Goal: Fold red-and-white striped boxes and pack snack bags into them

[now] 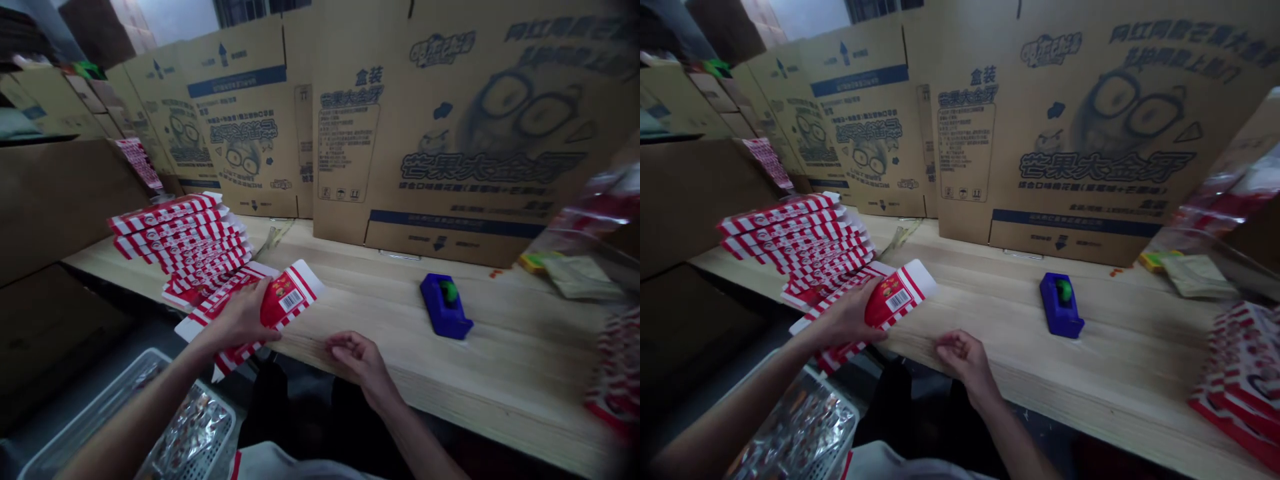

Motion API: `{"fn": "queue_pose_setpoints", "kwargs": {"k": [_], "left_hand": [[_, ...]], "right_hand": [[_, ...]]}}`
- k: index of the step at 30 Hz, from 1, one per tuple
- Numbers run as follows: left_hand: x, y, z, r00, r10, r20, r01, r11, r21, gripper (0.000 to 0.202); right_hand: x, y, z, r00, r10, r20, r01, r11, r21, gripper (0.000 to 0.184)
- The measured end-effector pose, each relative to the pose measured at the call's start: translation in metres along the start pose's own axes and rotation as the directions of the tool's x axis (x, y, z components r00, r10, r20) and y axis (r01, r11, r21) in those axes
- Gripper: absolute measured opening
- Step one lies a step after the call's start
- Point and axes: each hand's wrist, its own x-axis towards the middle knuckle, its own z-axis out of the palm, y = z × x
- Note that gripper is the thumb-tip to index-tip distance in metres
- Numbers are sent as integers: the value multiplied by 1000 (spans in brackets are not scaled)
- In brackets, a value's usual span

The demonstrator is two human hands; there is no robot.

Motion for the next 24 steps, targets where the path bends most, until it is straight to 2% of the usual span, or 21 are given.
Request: {"fn": "queue_pose_setpoints", "kwargs": {"k": [3, 6, 10, 13, 15, 16, 18, 20, 22, 24], "left_hand": [[-11, 34, 14, 994, 96, -59, -101, 990, -102, 105], [-15, 56, 36, 978, 152, -144, -174, 972, -158, 101], [-14, 75, 54, 970, 135, -203, -193, 934, -300, 100], [-11, 80, 58, 974, 53, -220, -161, 844, -512, 90], [-7, 78, 60, 986, 8, -164, -120, 716, -688, 73], [-5, 77, 62, 995, -2, -98, -76, 618, -783, 62], [-2, 74, 68, 997, 5, 78, 71, 372, -926, 45], [-1, 73, 76, 982, 18, 190, 185, 154, -971, 37], [-3, 75, 83, 982, 17, 187, 186, 38, -982, 34], [-7, 77, 89, 988, 30, 152, 151, 18, -988, 35]], "right_hand": [[6, -7, 28, 996, -83, 41, 75, 981, 178, 57], [7, -11, 36, 988, -153, 15, 145, 962, 231, 55], [-3, -16, 19, 979, -189, -78, 200, 963, 183, 49], [-10, -21, 0, 965, -214, -152, 230, 968, 104, 35], [-12, -23, -14, 958, -223, -178, 236, 970, 52, 27], [-12, -23, -20, 959, -225, -172, 233, 972, 33, 26], [-11, -24, -31, 966, -218, -137, 220, 975, 5, 27], [-8, -25, -41, 974, -206, -96, 205, 979, -16, 28], [-5, -29, -49, 977, -202, -75, 201, 979, -23, 28], [-2, -36, -57, 971, -217, -103, 217, 976, -10, 28]]}}
